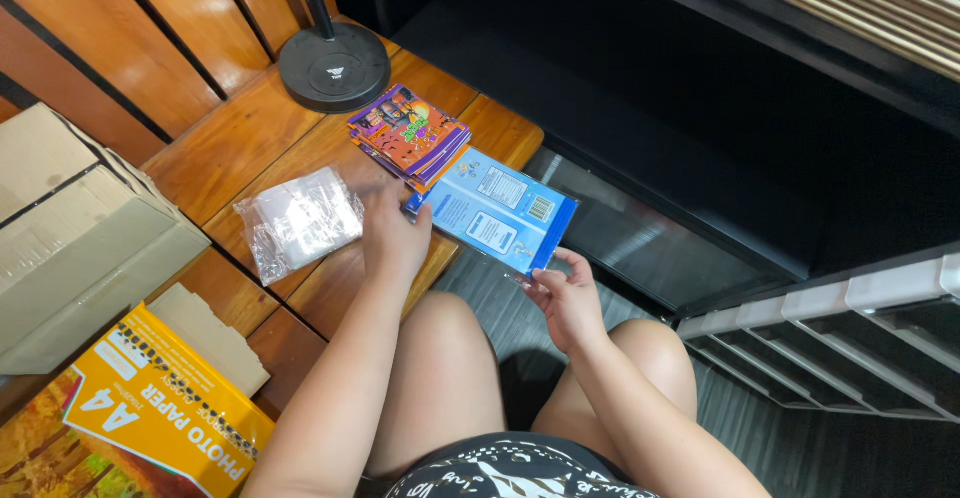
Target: The person sits on the floor and organizes stationery items on a low wooden bench. They pick up plastic sleeves, a blue box, and small colorful packages, placing them onto a black shelf unit.
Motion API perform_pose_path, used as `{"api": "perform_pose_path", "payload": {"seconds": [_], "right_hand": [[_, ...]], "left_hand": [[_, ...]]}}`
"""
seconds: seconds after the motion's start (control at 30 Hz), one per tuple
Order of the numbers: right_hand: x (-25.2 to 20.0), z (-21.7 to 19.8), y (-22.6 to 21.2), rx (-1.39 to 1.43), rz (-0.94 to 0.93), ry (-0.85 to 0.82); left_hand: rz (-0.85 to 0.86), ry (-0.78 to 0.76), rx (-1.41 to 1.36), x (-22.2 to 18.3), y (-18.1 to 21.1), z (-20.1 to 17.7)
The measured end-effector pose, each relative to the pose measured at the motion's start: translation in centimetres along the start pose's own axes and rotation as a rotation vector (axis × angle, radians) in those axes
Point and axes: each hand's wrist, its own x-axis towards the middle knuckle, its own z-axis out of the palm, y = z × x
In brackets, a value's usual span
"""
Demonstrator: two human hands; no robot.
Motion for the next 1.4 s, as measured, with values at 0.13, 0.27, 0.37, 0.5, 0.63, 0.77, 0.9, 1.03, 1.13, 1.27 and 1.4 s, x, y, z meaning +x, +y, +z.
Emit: {"api": "perform_pose_path", "payload": {"seconds": [0.13,0.27,0.37,0.5,0.63,0.77,0.9,1.03,1.13,1.27,1.4], "right_hand": [[0.0,-0.9,-0.2,-0.009,-0.024,0.007],[0.4,-1.8,-0.3,-0.039,-0.047,0.004],[0.0,-2.2,-0.6,-0.075,-0.088,0.014],[0.2,-3.0,-0.8,-0.103,-0.149,0.04],[0.5,-3.6,-0.9,-0.204,-0.229,0.03],[0.0,-4.3,-1.4,-0.321,-0.268,0.014],[1.3,-6.1,-0.1,-0.432,-0.346,-0.022],[0.9,-6.8,-0.9,-0.532,-0.434,-0.096],[1.7,-8.5,-0.8,-0.589,-0.477,-0.175],[-0.1,-8.1,-2.5,-0.762,-0.51,-0.184],[-0.2,-8.9,-2.1,-0.85,-0.541,-0.15]], "left_hand": [[-0.033,-0.091,0.018,-1.7,0.0,-0.7],[-0.11,-0.227,0.063,-2.1,-0.4,-1.4],[-0.149,-0.326,0.034,-2.5,2.2,-4.0],[-0.194,-0.379,-0.009,-3.6,4.1,-5.2],[-0.216,-0.412,-0.014,-4.6,2.6,-3.5],[-0.176,-0.412,0.016,-5.7,2.3,-4.3],[-0.05,-0.339,0.024,-7.2,1.5,-3.7],[-0.017,-0.297,0.014,-8.0,1.9,-3.9],[0.027,-0.254,0.025,-9.0,0.2,-2.6],[0.063,-0.212,0.0,-9.8,0.5,-2.9],[0.108,-0.162,-0.025,-10.6,0.1,-2.7]]}}
